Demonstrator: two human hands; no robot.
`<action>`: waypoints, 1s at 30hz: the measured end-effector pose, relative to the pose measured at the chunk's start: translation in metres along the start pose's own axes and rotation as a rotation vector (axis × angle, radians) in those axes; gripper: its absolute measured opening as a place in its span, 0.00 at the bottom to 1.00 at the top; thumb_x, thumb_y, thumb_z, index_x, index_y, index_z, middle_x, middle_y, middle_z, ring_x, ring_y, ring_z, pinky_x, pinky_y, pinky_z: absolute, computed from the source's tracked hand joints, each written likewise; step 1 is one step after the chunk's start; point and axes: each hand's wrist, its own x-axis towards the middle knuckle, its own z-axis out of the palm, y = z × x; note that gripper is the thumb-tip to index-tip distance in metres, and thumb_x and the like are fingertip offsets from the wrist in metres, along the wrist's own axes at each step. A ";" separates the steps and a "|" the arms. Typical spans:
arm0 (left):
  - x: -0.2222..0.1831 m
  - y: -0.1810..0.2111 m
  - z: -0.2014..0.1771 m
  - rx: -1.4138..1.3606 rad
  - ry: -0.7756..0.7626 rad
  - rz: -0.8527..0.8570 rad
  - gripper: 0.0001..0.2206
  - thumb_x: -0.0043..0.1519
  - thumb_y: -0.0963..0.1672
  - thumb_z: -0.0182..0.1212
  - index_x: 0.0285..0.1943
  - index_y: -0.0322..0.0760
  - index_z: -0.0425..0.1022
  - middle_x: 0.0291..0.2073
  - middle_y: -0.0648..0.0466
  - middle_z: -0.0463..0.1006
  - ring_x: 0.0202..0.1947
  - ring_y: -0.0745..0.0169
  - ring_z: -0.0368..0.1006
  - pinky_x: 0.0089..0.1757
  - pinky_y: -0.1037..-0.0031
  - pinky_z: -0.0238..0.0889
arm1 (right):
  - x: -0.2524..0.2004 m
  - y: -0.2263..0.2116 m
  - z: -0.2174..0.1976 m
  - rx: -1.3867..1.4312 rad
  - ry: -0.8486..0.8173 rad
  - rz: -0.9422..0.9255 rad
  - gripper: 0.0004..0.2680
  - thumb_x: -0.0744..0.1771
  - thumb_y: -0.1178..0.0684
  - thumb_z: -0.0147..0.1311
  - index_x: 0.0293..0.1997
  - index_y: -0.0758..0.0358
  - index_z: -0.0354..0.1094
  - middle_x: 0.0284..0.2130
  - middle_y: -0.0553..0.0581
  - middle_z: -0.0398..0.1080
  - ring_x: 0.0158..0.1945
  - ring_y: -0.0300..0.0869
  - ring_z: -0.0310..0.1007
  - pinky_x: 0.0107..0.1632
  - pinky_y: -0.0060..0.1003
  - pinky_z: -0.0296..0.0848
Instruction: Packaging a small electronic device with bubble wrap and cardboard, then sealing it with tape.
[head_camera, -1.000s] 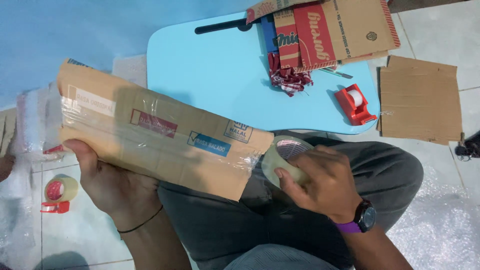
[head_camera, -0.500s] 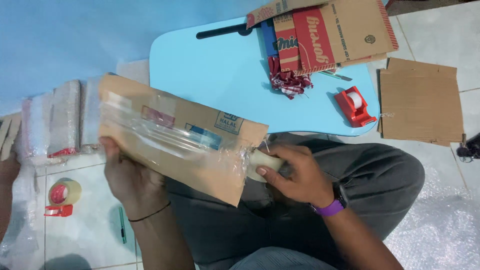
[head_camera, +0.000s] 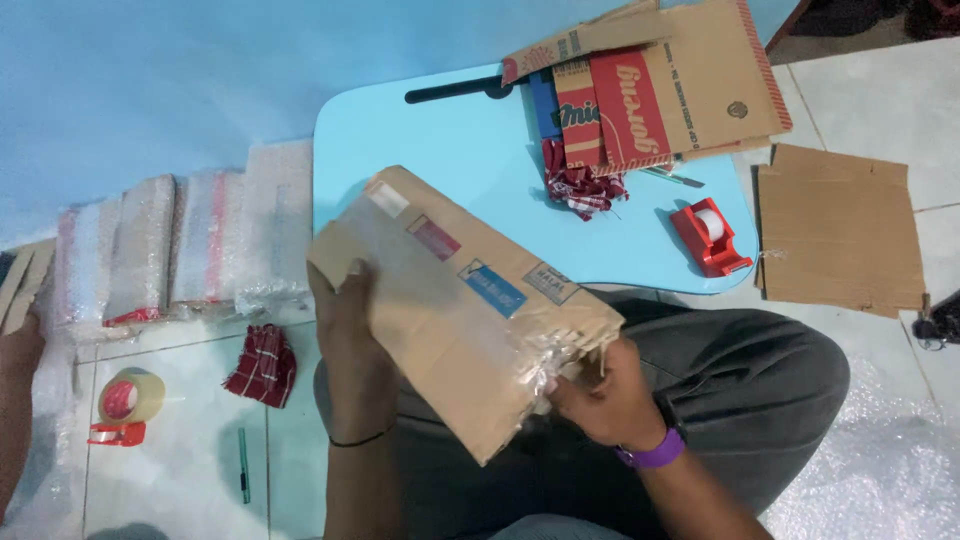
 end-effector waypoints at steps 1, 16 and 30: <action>0.003 -0.011 -0.003 -0.004 -0.001 0.002 0.22 0.63 0.45 0.50 0.69 0.45 0.65 0.47 0.52 0.74 0.43 0.59 0.71 0.42 0.69 0.67 | -0.002 0.003 -0.002 -0.003 -0.002 -0.004 0.20 0.64 0.47 0.63 0.57 0.71 0.67 0.48 0.59 0.75 0.53 0.44 0.75 0.56 0.40 0.75; 0.018 -0.028 -0.036 1.173 -0.473 0.965 0.17 0.72 0.46 0.47 0.65 0.37 0.75 0.34 0.43 0.71 0.35 0.43 0.66 0.42 0.54 0.57 | 0.037 -0.079 0.015 -0.366 0.008 -0.029 0.09 0.64 0.52 0.61 0.47 0.61 0.75 0.34 0.48 0.80 0.33 0.34 0.77 0.36 0.30 0.72; 0.007 -0.002 -0.053 0.681 -0.428 0.951 0.26 0.65 0.35 0.59 0.74 0.37 0.64 0.68 0.48 0.72 0.69 0.51 0.72 0.62 0.66 0.73 | 0.099 -0.165 0.043 -0.623 -0.395 0.244 0.23 0.65 0.40 0.56 0.67 0.58 0.66 0.57 0.58 0.77 0.59 0.47 0.79 0.50 0.42 0.80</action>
